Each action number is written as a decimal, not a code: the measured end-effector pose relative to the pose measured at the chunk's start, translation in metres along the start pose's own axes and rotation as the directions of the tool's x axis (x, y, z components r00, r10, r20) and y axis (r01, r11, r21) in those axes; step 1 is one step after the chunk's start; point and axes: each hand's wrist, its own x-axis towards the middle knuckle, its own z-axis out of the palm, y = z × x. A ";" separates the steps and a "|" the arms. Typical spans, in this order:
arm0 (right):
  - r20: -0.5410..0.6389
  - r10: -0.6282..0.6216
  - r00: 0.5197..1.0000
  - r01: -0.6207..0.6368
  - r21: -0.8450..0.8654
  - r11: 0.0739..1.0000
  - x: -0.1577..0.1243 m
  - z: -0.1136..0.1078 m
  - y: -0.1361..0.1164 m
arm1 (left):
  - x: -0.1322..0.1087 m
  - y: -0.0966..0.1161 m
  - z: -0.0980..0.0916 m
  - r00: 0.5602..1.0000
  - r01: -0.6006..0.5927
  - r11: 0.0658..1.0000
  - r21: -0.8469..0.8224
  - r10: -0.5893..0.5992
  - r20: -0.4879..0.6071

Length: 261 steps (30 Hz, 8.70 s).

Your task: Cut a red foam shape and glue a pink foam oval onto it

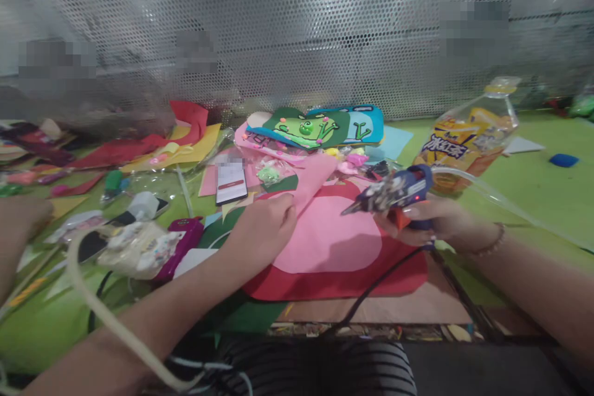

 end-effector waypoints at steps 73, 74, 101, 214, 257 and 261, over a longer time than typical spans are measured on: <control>-0.753 -0.072 0.654 0.038 -0.063 0.997 0.037 -0.015 0.017 | -0.017 0.011 0.027 0.816 -0.575 0.798 0.181 0.543 0.198; -0.745 -0.079 0.662 0.044 -0.066 0.997 0.037 -0.014 0.016 | -0.018 0.011 0.029 0.807 -0.588 0.790 0.173 0.556 0.201; -0.754 -0.049 0.656 0.050 -0.021 0.999 0.037 -0.006 0.013 | -0.026 0.017 0.045 0.736 -0.668 0.705 0.237 0.673 0.071; -0.633 -0.105 0.767 0.113 -0.027 0.993 0.041 0.002 0.018 | -0.008 0.015 0.045 0.852 -0.304 0.952 0.026 0.260 0.454; -0.498 -0.028 0.867 0.043 0.019 0.999 0.022 0.005 0.010 | -0.012 0.022 0.041 0.863 -0.482 0.876 0.031 0.467 0.193; -0.497 -0.002 0.868 0.007 0.007 1.000 0.022 0.007 0.009 | -0.015 0.023 0.039 0.860 -0.481 0.877 0.002 0.471 0.196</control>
